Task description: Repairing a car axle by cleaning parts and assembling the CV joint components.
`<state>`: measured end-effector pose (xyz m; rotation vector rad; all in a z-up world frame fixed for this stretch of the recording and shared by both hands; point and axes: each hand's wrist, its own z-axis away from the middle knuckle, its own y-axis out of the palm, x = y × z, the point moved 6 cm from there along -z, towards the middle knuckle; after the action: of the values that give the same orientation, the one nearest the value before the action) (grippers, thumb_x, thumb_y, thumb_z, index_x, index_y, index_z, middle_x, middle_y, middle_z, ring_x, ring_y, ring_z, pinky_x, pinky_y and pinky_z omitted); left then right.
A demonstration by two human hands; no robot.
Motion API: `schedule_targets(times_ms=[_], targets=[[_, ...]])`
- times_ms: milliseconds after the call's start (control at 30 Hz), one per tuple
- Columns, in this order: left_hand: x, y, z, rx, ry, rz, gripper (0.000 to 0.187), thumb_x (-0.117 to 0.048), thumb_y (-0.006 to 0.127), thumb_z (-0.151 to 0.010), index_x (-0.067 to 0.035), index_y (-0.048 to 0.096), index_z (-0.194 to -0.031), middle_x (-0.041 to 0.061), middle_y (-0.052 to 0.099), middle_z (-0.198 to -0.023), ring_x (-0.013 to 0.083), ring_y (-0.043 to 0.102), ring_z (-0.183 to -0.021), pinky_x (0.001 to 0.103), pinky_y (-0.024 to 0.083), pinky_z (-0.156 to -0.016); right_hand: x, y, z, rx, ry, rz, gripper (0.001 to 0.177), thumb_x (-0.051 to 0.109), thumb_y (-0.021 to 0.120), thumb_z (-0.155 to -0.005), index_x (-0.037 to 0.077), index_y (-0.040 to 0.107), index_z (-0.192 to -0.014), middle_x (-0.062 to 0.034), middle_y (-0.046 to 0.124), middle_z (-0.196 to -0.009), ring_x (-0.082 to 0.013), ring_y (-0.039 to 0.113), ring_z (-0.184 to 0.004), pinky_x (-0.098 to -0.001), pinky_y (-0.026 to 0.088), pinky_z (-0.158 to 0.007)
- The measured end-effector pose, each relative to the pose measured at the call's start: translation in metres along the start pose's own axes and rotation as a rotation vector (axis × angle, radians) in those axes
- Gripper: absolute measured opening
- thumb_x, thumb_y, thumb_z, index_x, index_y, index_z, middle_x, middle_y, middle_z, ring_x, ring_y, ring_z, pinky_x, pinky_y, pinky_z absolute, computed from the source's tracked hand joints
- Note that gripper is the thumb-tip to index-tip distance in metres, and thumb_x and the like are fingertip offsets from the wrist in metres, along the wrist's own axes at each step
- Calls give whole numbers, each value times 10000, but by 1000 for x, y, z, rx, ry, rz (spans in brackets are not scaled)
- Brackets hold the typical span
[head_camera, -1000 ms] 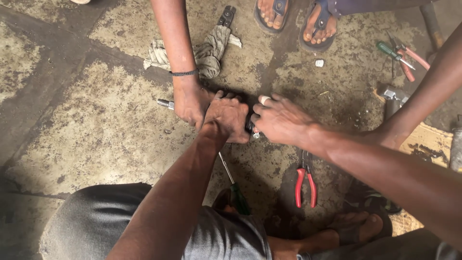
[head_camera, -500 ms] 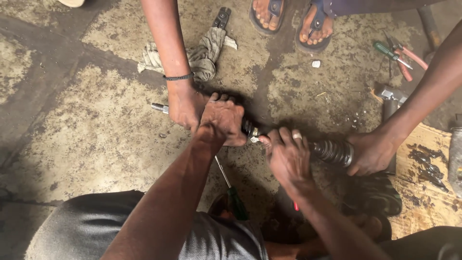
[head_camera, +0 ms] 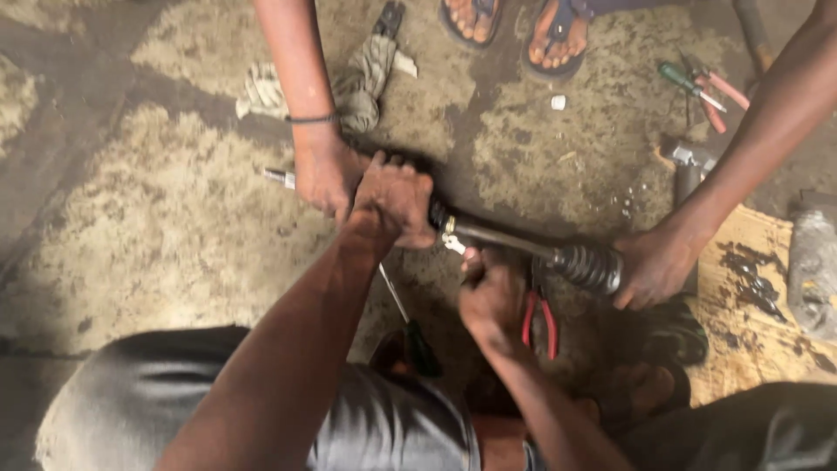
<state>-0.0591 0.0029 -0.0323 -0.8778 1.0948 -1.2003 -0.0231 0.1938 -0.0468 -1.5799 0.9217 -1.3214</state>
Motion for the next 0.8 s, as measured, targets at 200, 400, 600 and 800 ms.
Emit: schedule_targets(times_ms=[200,400,600,800], targets=[[0,-4,1,93,-33,33,537,-385,744,-793,-117,654,-1249,176,658,-1284,310,571,-1305,530,280,-1217,15,-46,-44,200,-378,142,278,308,576,-989,81,731,-1024,-212,679,-1059,-386,677,-804,-508,590,-639],[-2,-18,8,67,-47,35,637,-435,756,-755,-91,626,-1275,174,625,-1324,304,546,-1323,495,258,-1221,53,-31,-83,623,-493,417,229,145,538,-967,103,700,-1124,-184,572,-1387,-323,754,-847,-483,632,-819],[0,-22,9,81,-49,56,628,-473,760,-749,-106,654,-1248,149,620,-1344,281,544,-1335,483,271,-1221,89,-17,-84,670,-862,688,472,71,715,-740,105,709,-1210,-260,342,-1559,-421,565,-1221,-503,533,-973],[-3,-21,11,188,-74,42,601,-427,707,-785,-112,647,-1293,127,690,-1304,266,628,-1276,458,321,-1231,114,-32,-78,685,-967,900,386,104,744,-767,73,734,-1152,-258,518,-1422,-391,606,-1174,-485,541,-999]])
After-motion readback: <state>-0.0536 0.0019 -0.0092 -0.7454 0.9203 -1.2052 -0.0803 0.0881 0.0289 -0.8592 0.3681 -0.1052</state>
